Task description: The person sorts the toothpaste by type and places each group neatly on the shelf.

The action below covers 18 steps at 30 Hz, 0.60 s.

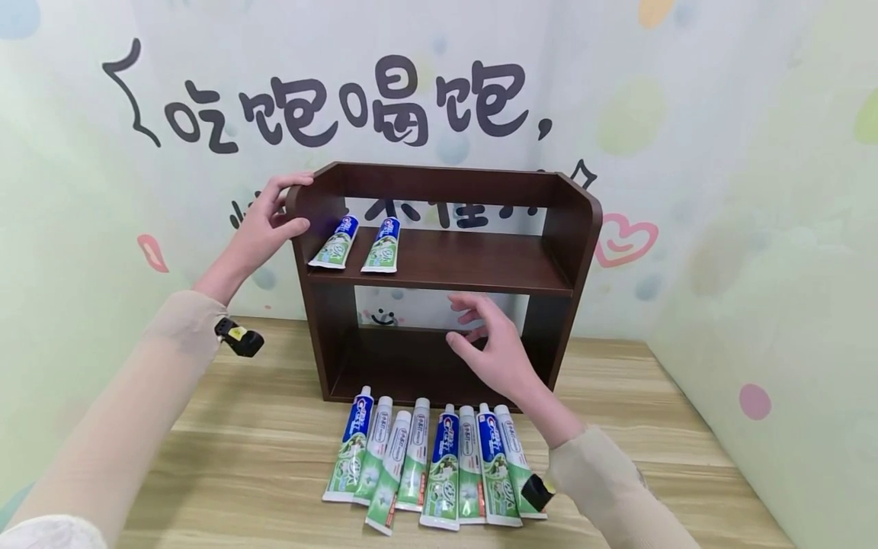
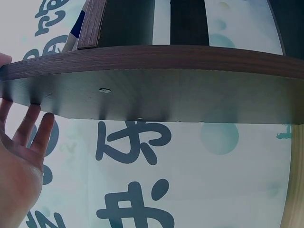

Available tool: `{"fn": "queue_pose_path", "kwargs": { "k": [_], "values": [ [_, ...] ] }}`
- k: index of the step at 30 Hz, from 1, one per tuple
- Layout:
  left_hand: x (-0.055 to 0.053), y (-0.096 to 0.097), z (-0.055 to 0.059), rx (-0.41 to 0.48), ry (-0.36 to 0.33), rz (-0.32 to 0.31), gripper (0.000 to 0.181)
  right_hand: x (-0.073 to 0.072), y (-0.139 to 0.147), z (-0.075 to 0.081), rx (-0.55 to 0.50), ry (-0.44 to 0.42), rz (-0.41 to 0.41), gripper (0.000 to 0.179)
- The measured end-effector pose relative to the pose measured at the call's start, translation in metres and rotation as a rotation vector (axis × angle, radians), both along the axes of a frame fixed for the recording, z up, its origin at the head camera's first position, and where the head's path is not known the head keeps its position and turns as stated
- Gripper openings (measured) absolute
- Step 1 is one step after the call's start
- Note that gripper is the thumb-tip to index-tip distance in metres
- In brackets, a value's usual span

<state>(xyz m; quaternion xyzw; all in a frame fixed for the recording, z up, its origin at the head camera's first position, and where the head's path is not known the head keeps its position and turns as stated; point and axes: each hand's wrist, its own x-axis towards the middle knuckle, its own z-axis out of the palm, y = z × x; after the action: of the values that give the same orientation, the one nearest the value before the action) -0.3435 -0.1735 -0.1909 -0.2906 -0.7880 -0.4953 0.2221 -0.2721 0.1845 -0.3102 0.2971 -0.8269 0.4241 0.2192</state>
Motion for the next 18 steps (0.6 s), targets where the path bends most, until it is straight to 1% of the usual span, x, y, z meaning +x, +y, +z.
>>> {"fn": "queue_pose_path", "kwargs": {
  "k": [4, 8, 13, 18],
  "values": [
    [-0.001, 0.000, 0.000, 0.005, 0.000, -0.004, 0.052, 0.004, 0.003, -0.017, -0.002, 0.005, -0.022, 0.050],
    [-0.001, 0.000, 0.000, 0.007, 0.000, -0.007, 0.052, 0.010, 0.008, -0.032, 0.004, -0.017, -0.072, 0.054],
    [-0.002, 0.000, -0.001, 0.003, 0.005, -0.003, 0.052, 0.016, 0.014, -0.046, 0.009, -0.062, -0.117, 0.058],
    [-0.003, -0.001, -0.001, 0.003, 0.008, 0.002, 0.052, 0.022, 0.022, -0.059, 0.030, -0.086, -0.144, 0.058]
  ]
}}
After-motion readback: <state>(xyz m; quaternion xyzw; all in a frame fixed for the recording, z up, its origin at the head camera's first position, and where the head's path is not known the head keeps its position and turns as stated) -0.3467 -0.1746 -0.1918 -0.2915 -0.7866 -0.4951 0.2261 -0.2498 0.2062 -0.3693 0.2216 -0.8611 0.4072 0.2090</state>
